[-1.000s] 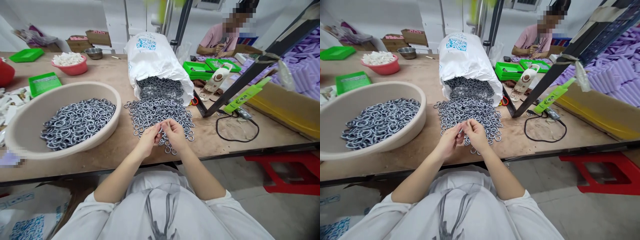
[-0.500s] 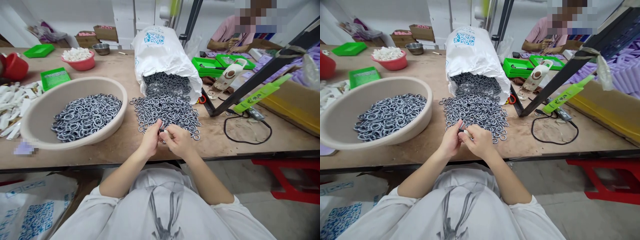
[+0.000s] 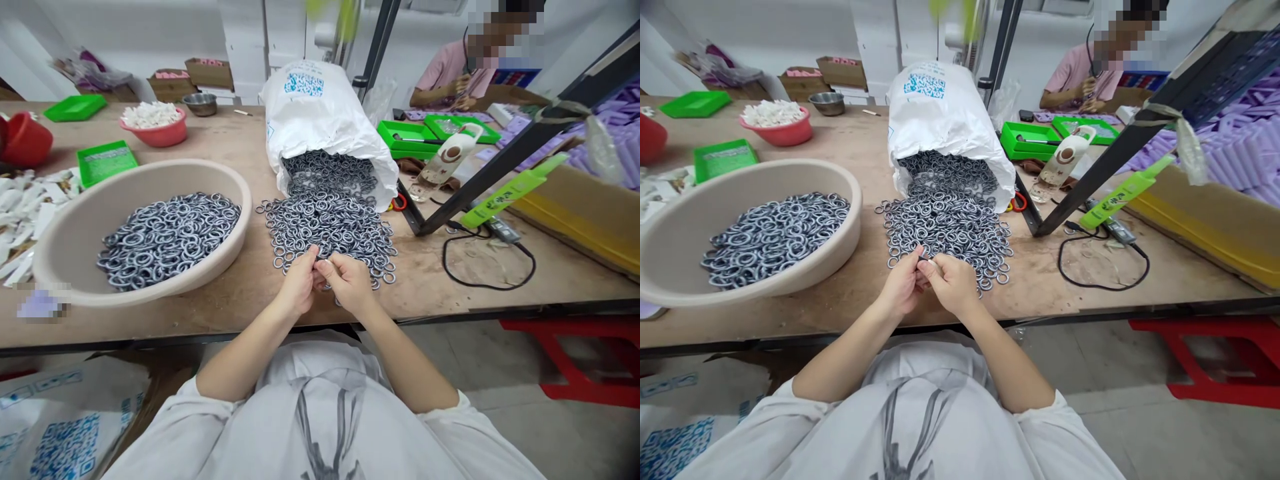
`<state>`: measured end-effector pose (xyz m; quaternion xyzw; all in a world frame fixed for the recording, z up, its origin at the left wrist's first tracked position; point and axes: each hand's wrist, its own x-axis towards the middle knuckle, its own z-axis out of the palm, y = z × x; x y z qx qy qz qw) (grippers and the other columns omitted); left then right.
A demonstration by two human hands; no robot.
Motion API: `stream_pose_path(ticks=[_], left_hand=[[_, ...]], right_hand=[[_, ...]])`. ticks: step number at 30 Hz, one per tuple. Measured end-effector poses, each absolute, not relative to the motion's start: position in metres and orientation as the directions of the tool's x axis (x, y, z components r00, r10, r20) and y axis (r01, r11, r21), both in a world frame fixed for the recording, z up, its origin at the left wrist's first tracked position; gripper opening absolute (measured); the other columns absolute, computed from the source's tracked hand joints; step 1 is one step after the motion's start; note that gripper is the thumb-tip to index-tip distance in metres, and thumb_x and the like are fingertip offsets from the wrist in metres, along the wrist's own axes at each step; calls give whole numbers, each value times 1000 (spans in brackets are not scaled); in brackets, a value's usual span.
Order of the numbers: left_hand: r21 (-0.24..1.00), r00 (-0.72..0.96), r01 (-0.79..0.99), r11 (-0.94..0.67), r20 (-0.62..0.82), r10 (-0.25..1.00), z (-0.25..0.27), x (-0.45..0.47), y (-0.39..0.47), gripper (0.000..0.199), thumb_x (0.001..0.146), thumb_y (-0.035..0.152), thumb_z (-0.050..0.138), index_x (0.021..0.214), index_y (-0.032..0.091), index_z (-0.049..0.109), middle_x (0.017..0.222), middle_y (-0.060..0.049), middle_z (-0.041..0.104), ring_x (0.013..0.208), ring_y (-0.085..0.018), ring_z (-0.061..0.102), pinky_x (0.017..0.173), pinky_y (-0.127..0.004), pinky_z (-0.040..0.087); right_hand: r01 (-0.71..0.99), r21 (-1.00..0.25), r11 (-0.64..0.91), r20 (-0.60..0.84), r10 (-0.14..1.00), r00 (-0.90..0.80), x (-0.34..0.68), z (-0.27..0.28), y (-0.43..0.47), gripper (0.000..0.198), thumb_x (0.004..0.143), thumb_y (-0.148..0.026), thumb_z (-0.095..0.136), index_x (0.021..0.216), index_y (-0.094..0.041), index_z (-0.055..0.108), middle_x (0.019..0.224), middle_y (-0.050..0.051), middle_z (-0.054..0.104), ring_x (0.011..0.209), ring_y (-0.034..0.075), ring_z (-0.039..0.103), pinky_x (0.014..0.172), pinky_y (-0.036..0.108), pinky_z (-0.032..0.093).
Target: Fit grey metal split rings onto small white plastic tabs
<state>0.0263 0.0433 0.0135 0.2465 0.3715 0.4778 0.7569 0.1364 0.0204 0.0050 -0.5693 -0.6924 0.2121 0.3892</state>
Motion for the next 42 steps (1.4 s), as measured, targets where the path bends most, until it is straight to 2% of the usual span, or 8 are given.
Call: stream_pose_path(ticks=[9, 13, 15, 18, 24, 30, 35, 42], left_hand=[[761, 385, -505, 408, -224, 895, 4, 8, 36, 50, 79, 54, 68, 58, 18, 40, 45, 8, 33, 40, -4, 30, 45, -18, 33], [771, 368, -476, 423, -262, 892, -3, 0, 40, 38, 74, 47, 76, 78, 12, 63, 64, -1, 62, 51, -6, 51, 51, -19, 44], [763, 374, -484, 427, -261, 890, -3, -3, 42, 37, 74, 39, 78, 96, 11, 68, 78, -5, 70, 58, -7, 58, 57, -20, 49], [745, 349, -511, 429, -276, 895, 0, -5, 46, 34, 74, 25, 75, 104, 11, 67, 81, -5, 71, 61, -8, 62, 60, -20, 52], [737, 305, -541, 405, -277, 911, 6, -4, 52, 15, 71, 17, 68, 84, 12, 62, 79, -2, 65, 61, -9, 62, 55, -20, 51], [840, 250, -439, 319, -227, 941, 8, 4, 55, 19, 70, 27, 73, 78, 14, 62, 72, 2, 58, 55, -6, 50, 50, -18, 38], [977, 192, -202, 75, -35, 981, 5, 20, 57, 21, 78, 36, 71, 85, 16, 66, 75, 2, 58, 64, -8, 47, 59, -20, 37], [955, 256, -291, 47, 31, 966, 6, 28, 49, 43, 80, 57, 64, 68, 17, 56, 61, 3, 46, 57, -9, 38, 53, -22, 31]], right_hand=[[744, -668, -28, 359, 863, 355, 213, 4, 84, 45, 94, -54, 45, 63, -22, 52, 58, 0, 52, 60, 17, 45, 59, 29, 29], [852, -524, -24, 309, 926, 216, 235, 5, 112, 29, 83, -40, 67, 104, -21, 69, 95, 8, 69, 85, 24, 60, 73, 32, 40], [889, -458, -5, 276, 950, 148, 234, 3, 119, 27, 81, -32, 69, 105, -21, 70, 103, 9, 68, 92, 25, 60, 78, 33, 41], [920, -391, -7, 249, 962, 113, 229, 0, 124, 18, 85, -31, 64, 97, -21, 72, 99, 9, 67, 89, 24, 60, 76, 33, 41], [942, -335, 26, 231, 971, 56, 233, -4, 127, 19, 84, -32, 66, 95, -19, 73, 97, 10, 65, 84, 23, 57, 71, 32, 38], [777, -627, 63, 322, 928, 185, 234, -1, 122, 21, 82, -37, 63, 80, -17, 71, 76, 4, 63, 72, 19, 53, 66, 30, 35], [310, -925, 217, 276, 948, 159, 191, 6, 87, 29, 78, -47, 67, 75, -19, 65, 64, -2, 57, 63, 14, 48, 62, 28, 39], [41, -977, 210, 214, 968, 132, 144, 6, 42, 31, 82, -52, 66, 81, -21, 63, 74, 0, 61, 66, 14, 55, 64, 28, 47]])
